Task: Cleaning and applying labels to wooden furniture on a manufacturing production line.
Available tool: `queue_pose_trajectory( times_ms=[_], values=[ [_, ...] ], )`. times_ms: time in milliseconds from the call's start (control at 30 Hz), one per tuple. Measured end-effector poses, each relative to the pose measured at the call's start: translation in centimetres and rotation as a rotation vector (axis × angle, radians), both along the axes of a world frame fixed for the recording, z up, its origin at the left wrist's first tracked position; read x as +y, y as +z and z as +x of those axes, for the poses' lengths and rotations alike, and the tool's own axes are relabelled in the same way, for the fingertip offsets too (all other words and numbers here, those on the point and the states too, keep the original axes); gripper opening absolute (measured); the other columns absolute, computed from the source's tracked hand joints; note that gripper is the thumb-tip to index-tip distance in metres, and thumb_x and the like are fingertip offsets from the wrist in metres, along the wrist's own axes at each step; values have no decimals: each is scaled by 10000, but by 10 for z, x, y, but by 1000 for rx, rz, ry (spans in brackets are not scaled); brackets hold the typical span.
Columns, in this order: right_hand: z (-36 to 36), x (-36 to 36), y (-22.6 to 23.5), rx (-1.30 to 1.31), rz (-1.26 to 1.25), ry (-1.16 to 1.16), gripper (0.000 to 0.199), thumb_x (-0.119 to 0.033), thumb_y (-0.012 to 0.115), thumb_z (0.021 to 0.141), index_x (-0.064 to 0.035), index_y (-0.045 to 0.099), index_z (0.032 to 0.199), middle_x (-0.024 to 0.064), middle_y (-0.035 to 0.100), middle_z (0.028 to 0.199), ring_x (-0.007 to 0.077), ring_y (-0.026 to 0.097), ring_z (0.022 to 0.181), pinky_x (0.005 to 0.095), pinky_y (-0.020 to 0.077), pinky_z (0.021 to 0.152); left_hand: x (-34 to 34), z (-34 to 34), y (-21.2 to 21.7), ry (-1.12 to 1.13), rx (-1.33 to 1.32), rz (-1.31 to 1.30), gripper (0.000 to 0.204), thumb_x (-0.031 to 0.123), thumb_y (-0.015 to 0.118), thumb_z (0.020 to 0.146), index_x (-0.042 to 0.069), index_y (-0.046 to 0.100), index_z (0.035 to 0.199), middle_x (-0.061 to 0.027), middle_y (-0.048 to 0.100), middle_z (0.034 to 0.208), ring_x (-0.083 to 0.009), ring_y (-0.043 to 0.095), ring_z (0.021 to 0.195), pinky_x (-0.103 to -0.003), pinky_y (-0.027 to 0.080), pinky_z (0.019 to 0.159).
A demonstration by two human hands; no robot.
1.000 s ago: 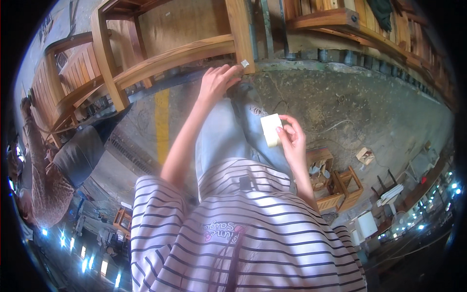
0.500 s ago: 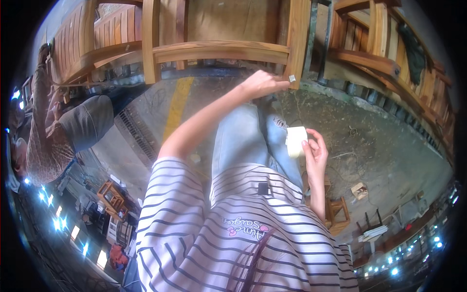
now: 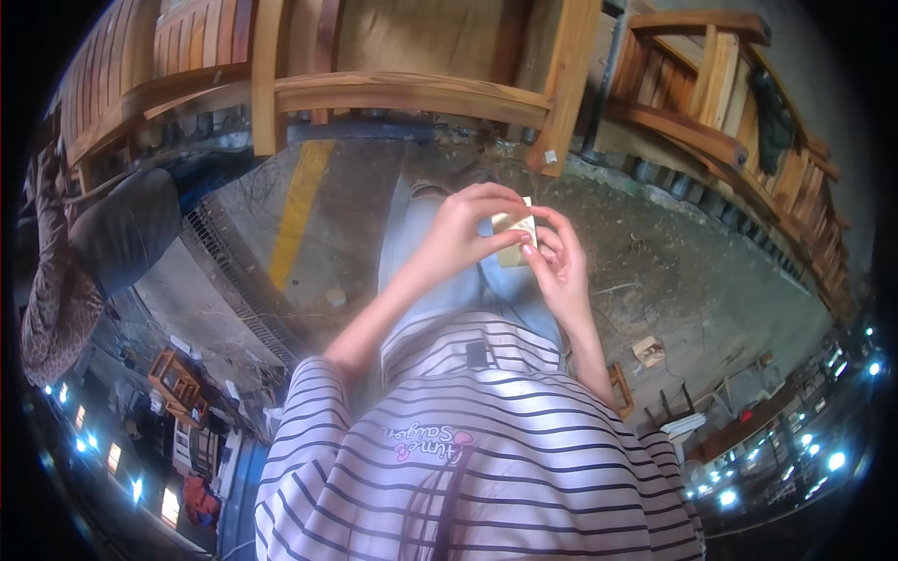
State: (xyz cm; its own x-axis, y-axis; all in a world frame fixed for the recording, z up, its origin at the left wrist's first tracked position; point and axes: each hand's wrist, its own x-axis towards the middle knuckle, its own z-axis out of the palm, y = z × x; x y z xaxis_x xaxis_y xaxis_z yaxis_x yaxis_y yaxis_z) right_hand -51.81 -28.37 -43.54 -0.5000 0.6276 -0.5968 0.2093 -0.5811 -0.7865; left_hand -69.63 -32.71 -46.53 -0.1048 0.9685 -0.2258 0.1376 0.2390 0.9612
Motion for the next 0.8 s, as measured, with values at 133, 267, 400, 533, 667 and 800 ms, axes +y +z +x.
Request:
queue_pose_trajectory(
  times_ms=[133, 267, 400, 533, 667, 800],
  values=[
    [-17, -8, 7, -45, 34, 13, 457, 48, 535, 935, -10, 408, 1370, 146, 631, 1143, 150, 622, 1035, 241, 512, 814, -18, 1, -1, 114, 54, 89, 160, 102, 774, 736, 78, 753, 893, -51, 702, 929, -227, 658, 896, -348, 479, 782],
    [-33, -11, 11, -163, 114, 85, 376, 34, 539, 940, 4, 465, 1308, 125, 639, 1088, 137, 633, 983, 232, 521, 777, -35, -1, 12, 231, 224, 194, 124, 84, 775, 725, 75, 727, 839, -31, 680, 887, -206, 635, 884, -332, 439, 775],
    [-57, -21, -4, -236, 197, 139, 175, 23, 546, 943, 34, 572, 1115, 104, 655, 998, 128, 648, 934, 241, 529, 745, -53, -12, 11, 383, 176, 102, 114, 61, 765, 738, 62, 717, 841, -46, 675, 887, -223, 634, 852, -327, 447, 754],
    [-72, -25, -13, -280, 188, 179, 74, -17, 574, 948, 39, 599, 989, 77, 666, 882, 106, 655, 843, 244, 520, 683, -63, -26, -1, 468, 84, 20, 89, 54, 749, 760, 43, 710, 839, -78, 673, 887, -244, 636, 829, -334, 452, 747],
    [-100, -29, -2, -351, 227, 295, 93, -53, 591, 953, 40, 593, 949, 82, 658, 805, 88, 632, 723, 245, 495, 609, -69, -45, -4, 529, 33, -37, 81, 59, 745, 769, 34, 704, 835, -86, 671, 884, -244, 637, 839, -331, 452, 761],
    [-130, -38, -2, -333, 292, 293, 106, -58, 599, 949, 47, 587, 935, 98, 657, 799, 94, 635, 714, 251, 498, 606, -74, -60, 0, 658, 12, -88, 67, 62, 741, 778, 33, 699, 821, -83, 669, 873, -229, 637, 852, -333, 454, 768]
  ],
)
